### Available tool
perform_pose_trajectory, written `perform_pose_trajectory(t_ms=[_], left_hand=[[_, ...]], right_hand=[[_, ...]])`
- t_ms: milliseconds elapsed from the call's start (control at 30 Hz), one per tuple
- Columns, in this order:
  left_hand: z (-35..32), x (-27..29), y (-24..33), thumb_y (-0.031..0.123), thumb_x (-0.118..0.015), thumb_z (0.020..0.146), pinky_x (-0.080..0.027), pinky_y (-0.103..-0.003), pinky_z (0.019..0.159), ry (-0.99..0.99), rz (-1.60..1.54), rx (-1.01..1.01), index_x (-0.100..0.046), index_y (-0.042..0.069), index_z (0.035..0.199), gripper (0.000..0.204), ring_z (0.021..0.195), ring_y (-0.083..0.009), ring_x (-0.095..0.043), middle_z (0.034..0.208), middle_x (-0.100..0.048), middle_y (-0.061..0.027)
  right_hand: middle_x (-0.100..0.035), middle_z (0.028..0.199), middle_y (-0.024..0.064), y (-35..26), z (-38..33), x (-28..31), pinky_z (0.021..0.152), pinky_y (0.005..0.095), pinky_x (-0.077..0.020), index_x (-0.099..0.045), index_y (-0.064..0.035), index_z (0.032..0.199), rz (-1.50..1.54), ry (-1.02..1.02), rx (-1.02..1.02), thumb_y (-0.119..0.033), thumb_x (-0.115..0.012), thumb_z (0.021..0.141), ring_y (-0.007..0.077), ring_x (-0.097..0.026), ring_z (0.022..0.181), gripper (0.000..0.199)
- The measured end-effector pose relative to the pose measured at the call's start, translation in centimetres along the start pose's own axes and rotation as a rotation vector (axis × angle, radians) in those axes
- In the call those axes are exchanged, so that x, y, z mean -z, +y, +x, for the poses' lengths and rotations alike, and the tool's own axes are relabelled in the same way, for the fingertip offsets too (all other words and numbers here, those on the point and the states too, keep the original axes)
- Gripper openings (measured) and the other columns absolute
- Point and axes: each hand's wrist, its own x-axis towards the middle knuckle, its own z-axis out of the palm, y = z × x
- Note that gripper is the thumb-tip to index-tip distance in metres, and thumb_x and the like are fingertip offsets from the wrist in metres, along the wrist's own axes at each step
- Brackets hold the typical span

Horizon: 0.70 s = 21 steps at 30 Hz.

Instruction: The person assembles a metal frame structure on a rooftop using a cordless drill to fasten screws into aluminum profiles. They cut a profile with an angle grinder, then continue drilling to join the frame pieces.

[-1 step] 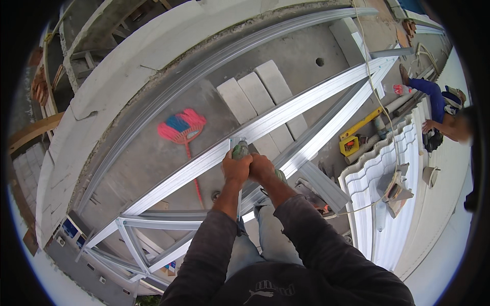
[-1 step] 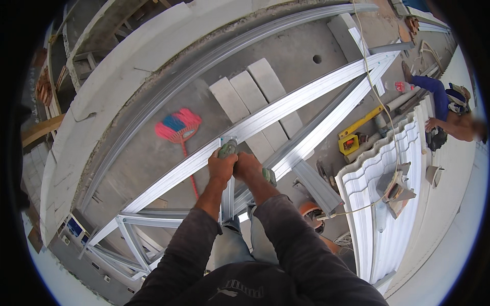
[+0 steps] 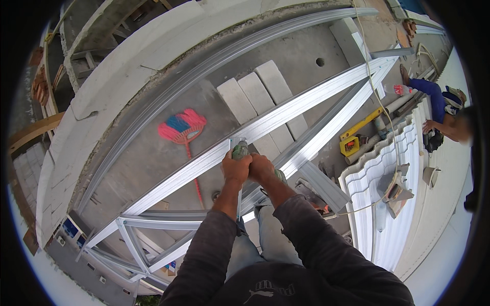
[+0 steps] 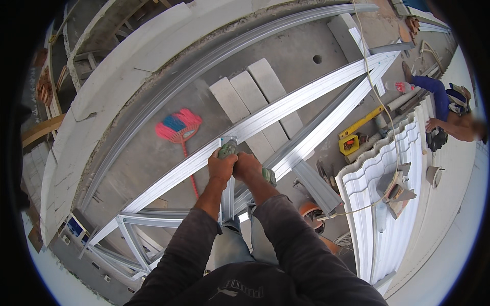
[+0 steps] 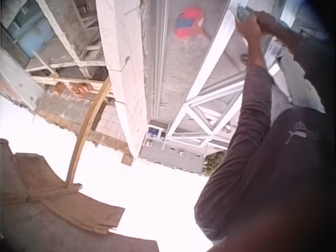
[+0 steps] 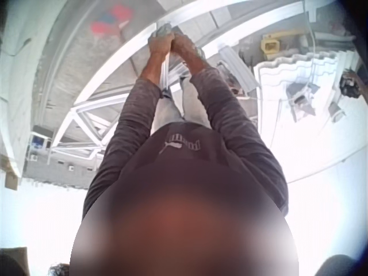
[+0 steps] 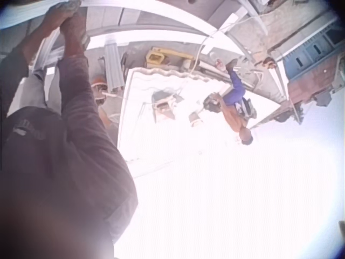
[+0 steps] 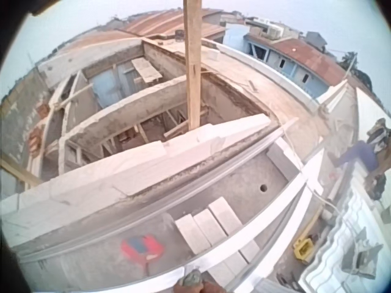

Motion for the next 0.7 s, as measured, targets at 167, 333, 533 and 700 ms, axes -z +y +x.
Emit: perform_pose_trajectory(t_ms=[167, 333, 533, 700], left_hand=[[-0.1, -0.5, -0.3, 0.025, -0.079, 0.069, -0.056, -0.037, 0.09, 0.009, 0.046, -0.038, -0.062, -0.007, 0.136, 0.076, 0.103, -0.0249, -0.07, 0.118, -0.072, -0.0185], [-1.0, -2.5, 2.2, 0.028, -0.079, 0.069, -0.056, -0.037, 0.089, 0.057, 0.07, 0.081, -0.064, -0.007, 0.134, 0.076, 0.103, -0.026, -0.07, 0.116, -0.072, -0.0196], [-1.9, -0.7, 2.5, 0.067, -0.07, 0.087, -0.05, -0.038, 0.102, -0.02, 0.035, 0.021, -0.047, -0.004, 0.152, 0.099, 0.124, -0.0327, -0.065, 0.141, -0.061, -0.0251], [-8.9, 10.0, -13.7, 0.057, -0.061, 0.102, -0.051, -0.038, 0.101, -0.082, -0.386, 0.088, -0.042, -0.003, 0.155, 0.082, 0.118, -0.0281, -0.065, 0.136, -0.061, -0.0211]], right_hand=[[-0.074, 0.121, 0.0185, 0.8, -0.1, -0.6, 0.097, 0.048, -0.0579, -0.073, -0.0092, 0.119, 0.03, 0.064, 0.027, -0.029, -0.068, 0.091, 0.0364, -0.071, 0.115, 0.035], [-0.075, 0.118, 0.0177, 2.2, 0.9, 2.6, 0.096, 0.049, -0.0577, -0.074, -0.0091, 0.116, -0.107, -0.045, 0.099, -0.029, -0.07, 0.089, 0.0365, -0.071, 0.115, 0.034], [-0.075, 0.117, 0.02, 2.5, -0.6, 2.6, 0.095, 0.0487, -0.0578, -0.073, -0.0059, 0.116, -0.068, 0.081, 0.167, -0.029, -0.074, 0.085, 0.0381, -0.072, 0.112, 0.039], [-0.074, 0.115, 0.0245, 2.5, -1.6, 1.4, 0.094, 0.0477, -0.0581, -0.073, -0.0044, 0.116, -0.117, 0.162, 0.262, -0.031, -0.076, 0.082, 0.038, -0.072, 0.112, 0.044]])
